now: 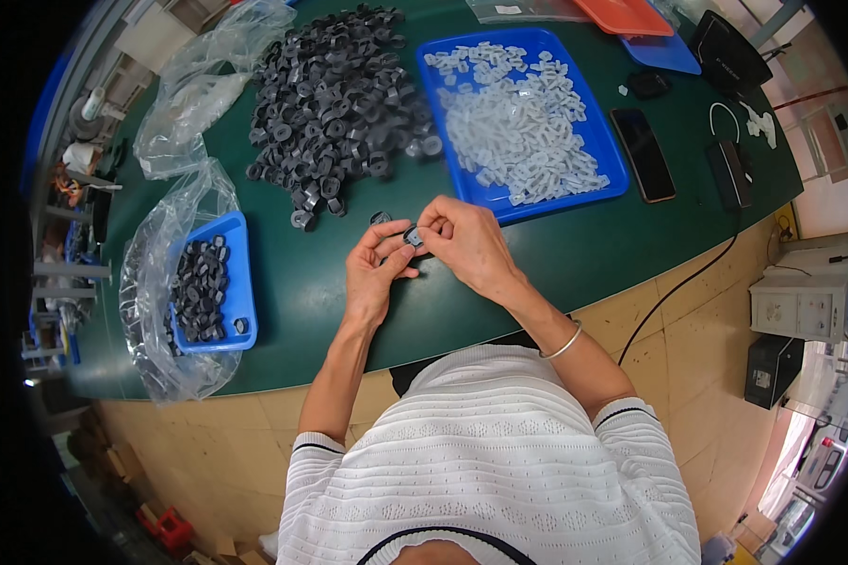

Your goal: The person inserts small white plastic components into circular black plastic housings by hand.

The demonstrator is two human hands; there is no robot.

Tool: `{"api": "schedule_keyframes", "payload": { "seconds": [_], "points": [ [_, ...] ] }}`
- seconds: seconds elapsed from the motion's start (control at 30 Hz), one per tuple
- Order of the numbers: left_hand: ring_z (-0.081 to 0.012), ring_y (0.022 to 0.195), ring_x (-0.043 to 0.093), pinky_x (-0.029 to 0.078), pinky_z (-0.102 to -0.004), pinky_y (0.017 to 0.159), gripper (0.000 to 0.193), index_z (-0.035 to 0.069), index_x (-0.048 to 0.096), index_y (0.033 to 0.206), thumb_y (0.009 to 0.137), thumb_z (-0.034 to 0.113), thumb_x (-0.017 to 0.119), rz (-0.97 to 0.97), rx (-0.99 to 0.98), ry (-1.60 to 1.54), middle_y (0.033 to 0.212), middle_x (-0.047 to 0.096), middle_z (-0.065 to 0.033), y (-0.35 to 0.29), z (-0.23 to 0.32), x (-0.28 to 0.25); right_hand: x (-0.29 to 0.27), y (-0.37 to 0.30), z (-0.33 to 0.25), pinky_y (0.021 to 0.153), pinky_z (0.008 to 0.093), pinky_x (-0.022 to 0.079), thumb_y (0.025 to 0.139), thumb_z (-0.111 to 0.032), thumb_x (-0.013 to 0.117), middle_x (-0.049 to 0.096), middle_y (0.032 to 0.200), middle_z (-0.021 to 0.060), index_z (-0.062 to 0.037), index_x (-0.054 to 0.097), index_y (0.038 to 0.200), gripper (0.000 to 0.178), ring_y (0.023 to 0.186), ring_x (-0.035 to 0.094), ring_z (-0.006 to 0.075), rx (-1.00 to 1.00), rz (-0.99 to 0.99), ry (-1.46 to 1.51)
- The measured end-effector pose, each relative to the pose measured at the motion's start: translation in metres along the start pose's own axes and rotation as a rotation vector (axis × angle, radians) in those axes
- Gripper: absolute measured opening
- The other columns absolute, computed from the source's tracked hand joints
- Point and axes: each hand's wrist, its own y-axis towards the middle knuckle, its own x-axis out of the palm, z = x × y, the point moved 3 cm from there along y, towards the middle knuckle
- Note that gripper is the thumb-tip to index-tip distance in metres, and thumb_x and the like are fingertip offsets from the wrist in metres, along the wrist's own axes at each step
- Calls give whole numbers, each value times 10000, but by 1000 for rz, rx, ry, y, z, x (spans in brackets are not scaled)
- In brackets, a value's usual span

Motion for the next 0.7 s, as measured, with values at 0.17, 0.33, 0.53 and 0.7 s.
{"api": "schedule_keyframes", "payload": {
  "seconds": [0.17, 0.33, 0.53, 0.7],
  "points": [
    [-204, 960, 687, 571, -228, 675, 324, -28, 528, 1225, 906, -53, 575, 11, 7, 9, 1046, 681, -139, 0, -1, 0, 2, -2, 0, 560, 224, 445, 825, -36, 691, 632, 724, 22, 7, 629, 861, 84, 615, 541, 63, -103, 39, -95],
    [-204, 954, 688, 571, -229, 678, 325, -32, 528, 1224, 904, -54, 576, 15, 8, 22, 1054, 681, -145, -2, 1, 1, 0, -2, -1, 564, 230, 454, 823, -31, 691, 635, 728, 34, 5, 628, 873, 89, 617, 553, 72, -47, -2, -65],
    [-205, 955, 689, 569, -232, 678, 327, -31, 527, 1228, 906, -44, 581, 6, -23, 14, 1064, 681, -145, -1, 1, 1, -1, -2, 1, 569, 232, 458, 816, -21, 688, 633, 748, 41, 5, 624, 946, 147, 616, 550, 72, 3, 21, -38],
    [-206, 954, 689, 567, -232, 675, 330, -25, 530, 1231, 906, -34, 590, -10, -30, 4, 1055, 683, -135, -1, 0, 1, -1, -5, -2, 568, 234, 462, 816, -14, 681, 621, 743, 39, 8, 617, 963, 162, 608, 545, 76, -76, 62, -94]
  ]
}}
